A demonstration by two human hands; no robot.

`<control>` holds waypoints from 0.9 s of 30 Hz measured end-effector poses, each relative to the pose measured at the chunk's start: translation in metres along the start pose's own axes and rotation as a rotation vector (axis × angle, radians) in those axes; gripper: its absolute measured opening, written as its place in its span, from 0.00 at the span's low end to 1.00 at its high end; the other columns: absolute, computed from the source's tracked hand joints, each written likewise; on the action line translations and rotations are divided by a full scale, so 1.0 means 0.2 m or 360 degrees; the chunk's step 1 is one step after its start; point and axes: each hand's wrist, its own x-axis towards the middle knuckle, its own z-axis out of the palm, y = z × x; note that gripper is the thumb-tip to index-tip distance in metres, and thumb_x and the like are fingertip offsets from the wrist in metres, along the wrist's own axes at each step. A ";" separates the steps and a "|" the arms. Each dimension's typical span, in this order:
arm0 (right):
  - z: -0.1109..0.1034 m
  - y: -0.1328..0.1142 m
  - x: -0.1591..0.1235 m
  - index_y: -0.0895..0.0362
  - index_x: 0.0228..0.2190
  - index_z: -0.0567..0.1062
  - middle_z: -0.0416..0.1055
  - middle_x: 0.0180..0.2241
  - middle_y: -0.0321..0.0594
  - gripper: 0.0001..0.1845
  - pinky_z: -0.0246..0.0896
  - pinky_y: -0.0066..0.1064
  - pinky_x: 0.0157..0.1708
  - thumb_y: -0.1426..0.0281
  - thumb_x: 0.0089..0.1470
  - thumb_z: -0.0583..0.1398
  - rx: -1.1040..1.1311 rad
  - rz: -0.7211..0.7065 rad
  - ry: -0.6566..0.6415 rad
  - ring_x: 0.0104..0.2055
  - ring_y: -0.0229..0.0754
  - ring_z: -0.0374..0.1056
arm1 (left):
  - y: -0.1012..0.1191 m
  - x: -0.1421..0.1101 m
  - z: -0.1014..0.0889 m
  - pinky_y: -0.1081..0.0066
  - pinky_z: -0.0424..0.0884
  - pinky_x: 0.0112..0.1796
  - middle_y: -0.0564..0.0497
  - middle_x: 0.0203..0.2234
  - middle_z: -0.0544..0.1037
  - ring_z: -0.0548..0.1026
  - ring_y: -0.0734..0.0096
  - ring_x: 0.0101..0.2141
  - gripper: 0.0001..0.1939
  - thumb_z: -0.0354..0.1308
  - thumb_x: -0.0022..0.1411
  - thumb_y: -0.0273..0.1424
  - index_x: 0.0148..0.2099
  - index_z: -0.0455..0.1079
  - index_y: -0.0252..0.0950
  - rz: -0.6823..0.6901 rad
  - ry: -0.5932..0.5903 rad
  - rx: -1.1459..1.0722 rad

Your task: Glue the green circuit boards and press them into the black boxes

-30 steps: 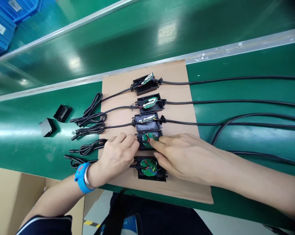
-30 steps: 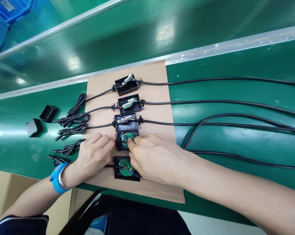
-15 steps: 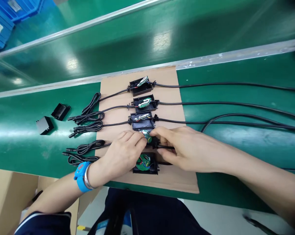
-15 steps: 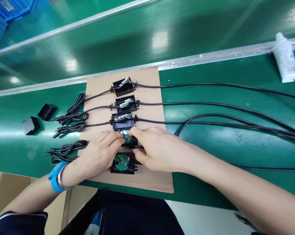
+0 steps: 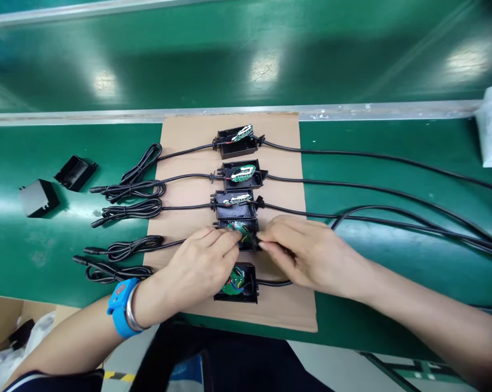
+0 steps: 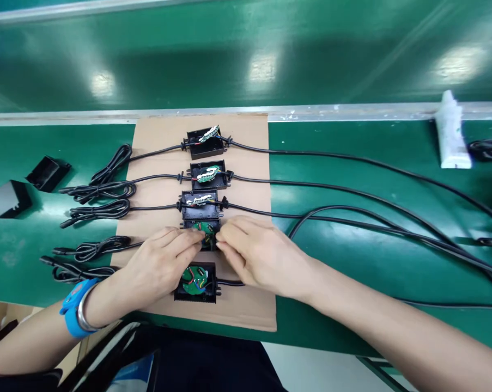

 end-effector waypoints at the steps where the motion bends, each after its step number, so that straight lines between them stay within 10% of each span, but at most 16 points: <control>1: 0.02 0.02 -0.01 0.58 0.31 0.68 0.69 0.29 0.39 0.08 0.61 0.29 0.32 0.76 0.63 0.53 -0.0090 -0.0050 0.0126 0.31 0.38 0.65 | 0.00 0.00 0.00 0.62 0.72 0.48 0.39 0.50 0.76 0.74 0.58 0.48 0.15 0.44 0.69 0.20 0.48 0.72 0.25 0.0000 0.0015 0.0003; 10: 0.11 0.01 -0.10 0.57 0.26 0.66 0.64 0.25 0.37 0.11 0.51 0.31 0.27 0.81 0.59 0.56 -0.0556 -0.0127 0.0273 0.29 0.39 0.58 | 0.04 0.04 -0.03 0.62 0.72 0.43 0.43 0.46 0.76 0.74 0.60 0.43 0.22 0.44 0.67 0.20 0.61 0.64 0.29 -0.0063 -0.0091 0.0015; 19: 0.02 0.04 0.00 0.56 0.28 0.72 0.69 0.29 0.39 0.13 0.43 0.31 0.23 0.79 0.58 0.51 -0.0487 0.0068 -0.0193 0.31 0.38 0.62 | 0.05 0.11 -0.02 0.63 0.68 0.35 0.46 0.37 0.72 0.71 0.62 0.35 0.22 0.50 0.59 0.21 0.55 0.69 0.29 -0.0187 -0.0153 0.0015; 27: 0.04 0.05 -0.03 0.59 0.30 0.76 0.68 0.34 0.45 0.13 0.60 0.34 0.38 0.75 0.62 0.53 -0.0198 0.0101 0.0071 0.38 0.43 0.60 | 0.08 0.08 -0.01 0.62 0.68 0.38 0.43 0.41 0.73 0.70 0.61 0.38 0.31 0.50 0.57 0.20 0.64 0.59 0.26 -0.0193 -0.0248 0.0158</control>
